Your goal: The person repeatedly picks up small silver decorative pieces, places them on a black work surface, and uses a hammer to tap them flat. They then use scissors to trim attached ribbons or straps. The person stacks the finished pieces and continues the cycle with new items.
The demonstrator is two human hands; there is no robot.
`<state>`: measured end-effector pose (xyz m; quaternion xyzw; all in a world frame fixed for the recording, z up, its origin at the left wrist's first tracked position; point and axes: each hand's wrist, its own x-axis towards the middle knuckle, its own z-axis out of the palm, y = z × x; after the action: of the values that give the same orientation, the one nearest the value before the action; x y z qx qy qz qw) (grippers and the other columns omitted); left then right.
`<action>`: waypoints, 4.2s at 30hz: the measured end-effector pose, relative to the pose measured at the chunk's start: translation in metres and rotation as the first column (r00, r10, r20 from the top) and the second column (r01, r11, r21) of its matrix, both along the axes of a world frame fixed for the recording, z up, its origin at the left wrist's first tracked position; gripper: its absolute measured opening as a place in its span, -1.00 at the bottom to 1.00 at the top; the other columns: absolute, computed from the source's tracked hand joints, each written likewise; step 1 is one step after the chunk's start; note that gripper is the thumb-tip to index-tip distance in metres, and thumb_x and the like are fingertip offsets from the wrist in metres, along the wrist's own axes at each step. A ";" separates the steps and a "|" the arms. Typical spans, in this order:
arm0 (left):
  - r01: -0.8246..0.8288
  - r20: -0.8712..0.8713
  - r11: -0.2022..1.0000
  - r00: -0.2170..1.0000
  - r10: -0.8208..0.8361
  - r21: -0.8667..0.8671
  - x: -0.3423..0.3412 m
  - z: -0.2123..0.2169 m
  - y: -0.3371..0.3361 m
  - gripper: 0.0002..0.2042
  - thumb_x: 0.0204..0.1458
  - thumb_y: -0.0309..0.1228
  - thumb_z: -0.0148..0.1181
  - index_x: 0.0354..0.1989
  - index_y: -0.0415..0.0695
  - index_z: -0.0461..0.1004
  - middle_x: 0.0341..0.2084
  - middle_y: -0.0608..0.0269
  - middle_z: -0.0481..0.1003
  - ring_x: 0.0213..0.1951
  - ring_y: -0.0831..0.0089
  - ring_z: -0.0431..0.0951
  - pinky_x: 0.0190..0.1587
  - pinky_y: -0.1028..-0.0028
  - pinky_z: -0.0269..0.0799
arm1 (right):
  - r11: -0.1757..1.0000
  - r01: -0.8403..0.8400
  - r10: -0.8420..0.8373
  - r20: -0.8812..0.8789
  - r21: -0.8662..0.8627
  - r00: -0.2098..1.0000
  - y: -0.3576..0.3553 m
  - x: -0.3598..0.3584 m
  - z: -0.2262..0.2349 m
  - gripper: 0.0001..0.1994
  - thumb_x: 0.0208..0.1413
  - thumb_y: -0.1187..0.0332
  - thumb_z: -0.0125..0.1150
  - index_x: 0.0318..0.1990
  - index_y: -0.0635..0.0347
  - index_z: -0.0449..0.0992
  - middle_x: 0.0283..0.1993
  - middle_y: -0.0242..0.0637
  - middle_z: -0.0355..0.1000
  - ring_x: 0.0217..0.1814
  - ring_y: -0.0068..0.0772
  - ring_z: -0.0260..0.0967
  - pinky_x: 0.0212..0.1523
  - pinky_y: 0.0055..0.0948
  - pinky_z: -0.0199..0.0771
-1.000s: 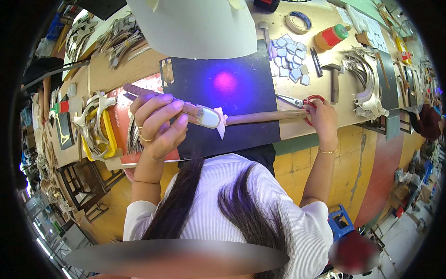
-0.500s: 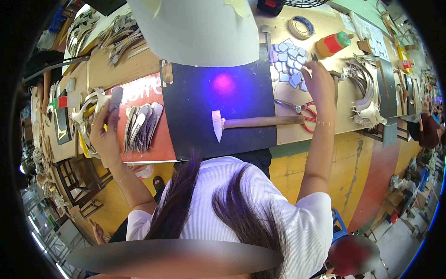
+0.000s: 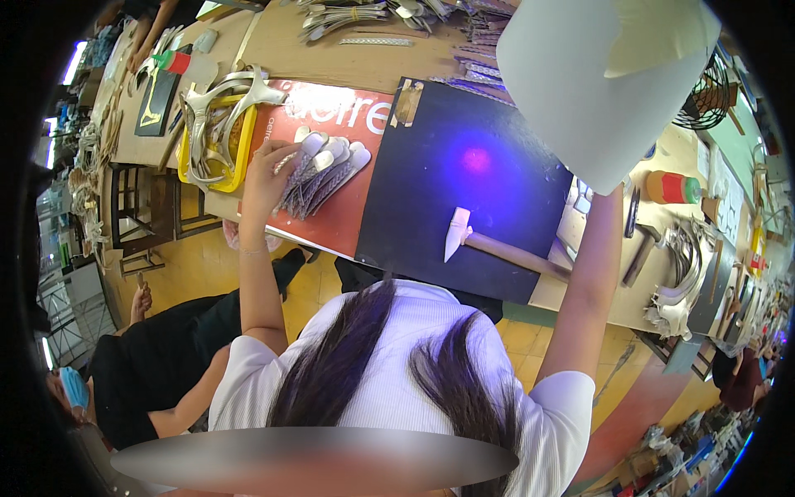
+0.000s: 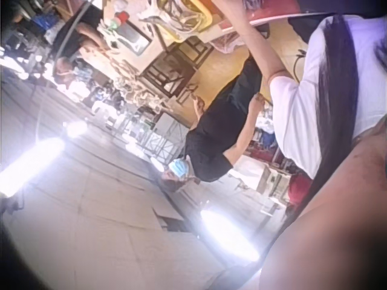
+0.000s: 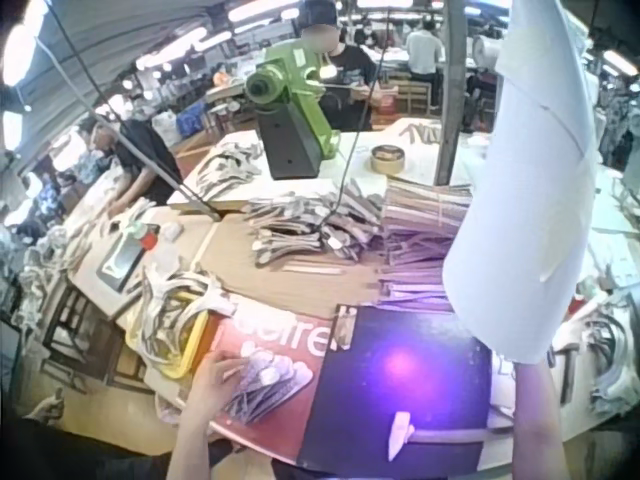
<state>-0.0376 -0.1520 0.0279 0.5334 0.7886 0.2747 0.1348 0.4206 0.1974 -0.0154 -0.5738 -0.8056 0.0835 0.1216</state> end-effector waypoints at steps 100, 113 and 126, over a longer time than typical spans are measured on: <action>0.535 -0.227 0.818 0.841 -0.492 0.209 0.197 -0.051 0.099 -0.80 0.02 -0.36 0.25 -0.18 -0.09 0.58 -0.28 0.26 0.43 -0.12 0.29 0.41 -0.03 0.24 0.28 | 0.812 -0.131 -0.187 -0.467 -0.569 0.864 -0.179 -0.078 0.015 -0.87 0.10 0.44 0.31 -0.30 0.36 0.58 -0.44 -0.26 0.54 -0.50 -0.57 0.48 -0.43 -0.53 0.46; 0.559 -0.256 0.806 0.822 -0.508 0.197 0.197 -0.054 0.100 -0.79 0.02 -0.35 0.23 -0.17 -0.09 0.58 -0.29 0.26 0.42 -0.12 0.30 0.42 -0.03 0.25 0.28 | 0.864 -0.139 -0.105 -0.442 -0.485 0.891 -0.181 -0.077 0.005 -0.90 0.08 0.48 0.30 -0.30 0.36 0.57 -0.38 -0.25 0.49 -0.52 -0.54 0.47 -0.42 -0.51 0.46; 0.573 -0.288 0.796 0.810 -0.512 0.196 0.197 -0.056 0.098 -0.73 0.00 -0.38 0.22 -0.09 -0.12 0.57 -0.29 0.27 0.42 -0.08 0.29 0.43 -0.01 0.21 0.28 | 0.973 -0.194 0.129 -0.398 -0.128 0.908 -0.202 -0.075 0.000 -0.82 0.08 0.43 0.32 -0.17 0.28 0.59 -0.26 -0.19 0.50 -0.33 -0.27 0.53 -0.25 -0.41 0.51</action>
<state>0.1591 -0.0537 -0.0277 0.7782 0.5654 0.2697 0.0451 0.3460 -0.0047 -0.0152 -0.4852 -0.8007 0.2711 0.2235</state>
